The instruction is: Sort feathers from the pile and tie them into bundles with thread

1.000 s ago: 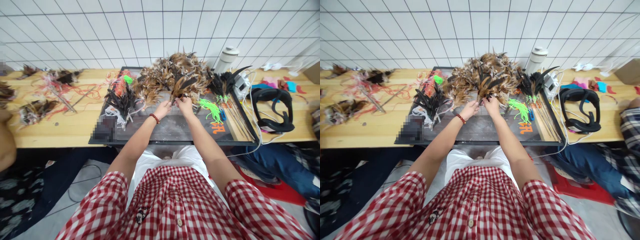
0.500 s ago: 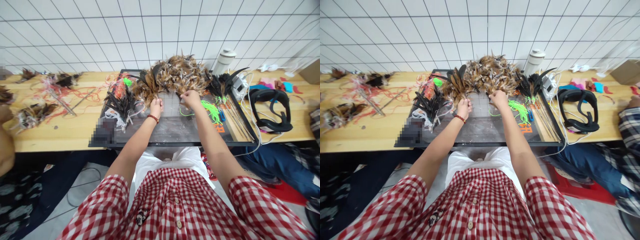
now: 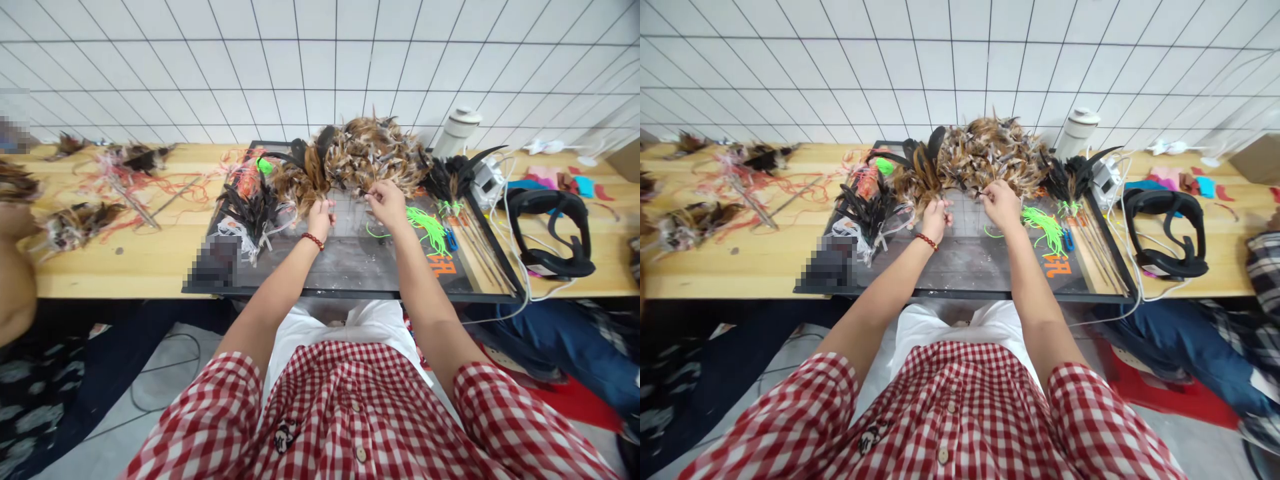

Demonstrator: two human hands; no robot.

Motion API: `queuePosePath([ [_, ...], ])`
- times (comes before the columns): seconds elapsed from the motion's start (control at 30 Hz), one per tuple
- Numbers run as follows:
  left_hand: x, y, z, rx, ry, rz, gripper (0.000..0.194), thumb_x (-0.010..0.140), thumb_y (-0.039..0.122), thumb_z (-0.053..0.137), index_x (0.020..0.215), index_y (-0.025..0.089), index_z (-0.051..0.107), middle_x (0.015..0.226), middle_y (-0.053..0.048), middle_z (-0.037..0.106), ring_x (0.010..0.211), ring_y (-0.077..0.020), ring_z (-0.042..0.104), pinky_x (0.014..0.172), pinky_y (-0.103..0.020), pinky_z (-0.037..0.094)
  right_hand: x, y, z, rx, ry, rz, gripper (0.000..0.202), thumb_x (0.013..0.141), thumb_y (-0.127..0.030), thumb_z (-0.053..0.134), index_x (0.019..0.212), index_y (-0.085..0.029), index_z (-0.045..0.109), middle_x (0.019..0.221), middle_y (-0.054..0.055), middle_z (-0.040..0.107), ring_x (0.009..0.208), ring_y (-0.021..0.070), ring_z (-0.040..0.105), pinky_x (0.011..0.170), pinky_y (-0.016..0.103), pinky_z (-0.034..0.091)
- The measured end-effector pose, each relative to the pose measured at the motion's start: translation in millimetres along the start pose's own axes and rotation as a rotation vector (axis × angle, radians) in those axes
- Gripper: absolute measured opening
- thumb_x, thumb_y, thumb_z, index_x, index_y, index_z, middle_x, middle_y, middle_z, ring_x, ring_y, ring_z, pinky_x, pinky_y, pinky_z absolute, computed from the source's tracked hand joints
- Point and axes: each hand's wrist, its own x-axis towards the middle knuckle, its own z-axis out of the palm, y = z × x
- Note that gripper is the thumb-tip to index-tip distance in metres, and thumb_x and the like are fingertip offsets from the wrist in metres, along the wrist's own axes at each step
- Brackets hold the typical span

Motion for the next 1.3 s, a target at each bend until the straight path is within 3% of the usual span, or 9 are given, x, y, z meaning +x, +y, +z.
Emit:
queuePosePath([
  [0.17,-9.9,2.9,1.9,0.017,-0.155,-0.028,0.012,0.094,0.027,0.063,0.089,0.020,0.054,0.072,0.005,0.057,0.045,-0.0030,0.050,0.044,-0.019,0.034,-16.5,-11.7,20.3,0.511,-0.040,-0.094,0.018,0.076,-0.031,0.072,0.067,-0.021,0.059,0.095,0.006,0.068,0.093,0.0193,0.063,0.087,0.033,0.050],
  [0.3,-13.8,1.5,3.1,0.083,-0.255,-0.093,0.022,0.098,0.030,0.057,0.080,0.019,0.049,0.061,0.006,0.053,0.041,-0.0045,0.049,0.042,-0.019,0.032,-16.2,-21.2,30.1,0.960,-0.146,0.247,0.028,0.071,-0.036,0.078,0.071,-0.021,0.054,0.090,0.002,0.070,0.071,0.0109,0.063,0.068,0.026,0.054],
  [0.4,-14.5,1.5,4.0,0.107,-0.253,-0.083,0.020,0.101,0.025,0.049,0.082,0.018,0.048,0.065,0.006,0.055,0.038,-0.0026,0.045,0.038,-0.018,0.025,-11.4,-18.2,28.1,1.218,-0.098,0.467,0.033,0.073,-0.030,0.078,0.074,-0.022,0.046,0.081,-0.002,0.071,0.067,0.0083,0.067,0.066,0.021,0.057],
  [0.57,-15.2,3.7,4.8,0.123,-0.250,-0.133,0.020,0.101,0.021,0.049,0.081,0.017,0.049,0.065,0.006,0.054,0.037,-0.0016,0.042,0.036,-0.016,0.021,-5.5,-5.9,20.7,1.404,0.096,0.533,0.032,0.073,-0.025,0.079,0.081,-0.024,0.047,0.077,-0.006,0.068,0.079,0.0083,0.072,0.073,0.020,0.059],
  [0.73,-13.9,4.4,3.7,0.015,-0.233,-0.136,0.019,0.101,0.022,0.048,0.083,0.017,0.048,0.066,0.007,0.051,0.041,-0.0016,0.043,0.038,-0.015,0.024,-12.5,-9.0,36.7,1.267,-0.138,0.528,0.053,0.053,-0.038,0.094,0.080,-0.023,0.052,0.064,-0.010,0.057,0.056,0.0048,0.055,0.048,0.016,0.041],
  [0.8,-13.8,4.6,2.8,0.020,-0.263,-0.140,0.019,0.100,0.023,0.050,0.082,0.018,0.048,0.066,0.007,0.051,0.041,-0.0022,0.043,0.039,-0.015,0.024,-13.4,-12.1,44.9,1.149,-0.200,0.508,0.052,0.054,-0.044,0.094,0.073,-0.021,0.051,0.056,-0.011,0.052,0.049,0.0035,0.046,0.046,0.016,0.035],
  [1.0,-12.5,7.1,0.3,0.004,-0.244,-0.219,0.022,0.103,0.023,0.043,0.083,0.017,0.050,0.071,0.003,0.064,0.048,-0.0055,0.058,0.047,-0.017,0.041,-3.6,-5.7,41.9,1.189,0.125,0.449,0.052,0.071,-0.050,0.083,0.066,-0.022,0.040,0.060,-0.009,0.055,0.049,0.0028,0.043,0.048,0.017,0.035],
  [1.13,-11.2,9.4,-2.8,-0.023,-0.341,-0.305,0.020,0.099,0.031,0.057,0.087,0.015,0.056,0.076,-0.002,0.072,0.068,-0.0115,0.072,0.067,-0.022,0.055,-4.7,0.0,41.6,0.998,0.000,0.375,0.047,0.072,-0.047,0.083,0.061,-0.021,0.045,0.051,-0.008,0.051,0.047,0.0043,0.041,0.049,0.020,0.033],
  [1.3,-11.6,8.1,-7.2,0.039,-0.485,-0.358,0.019,0.093,0.030,0.067,0.088,0.013,0.063,0.077,-0.005,0.073,0.072,-0.0136,0.072,0.072,-0.026,0.057,-12.9,-3.4,49.8,0.795,-0.083,0.189,0.045,0.071,-0.050,0.082,0.058,-0.019,0.052,0.051,-0.006,0.052,0.050,0.0069,0.045,0.053,0.023,0.036],
])
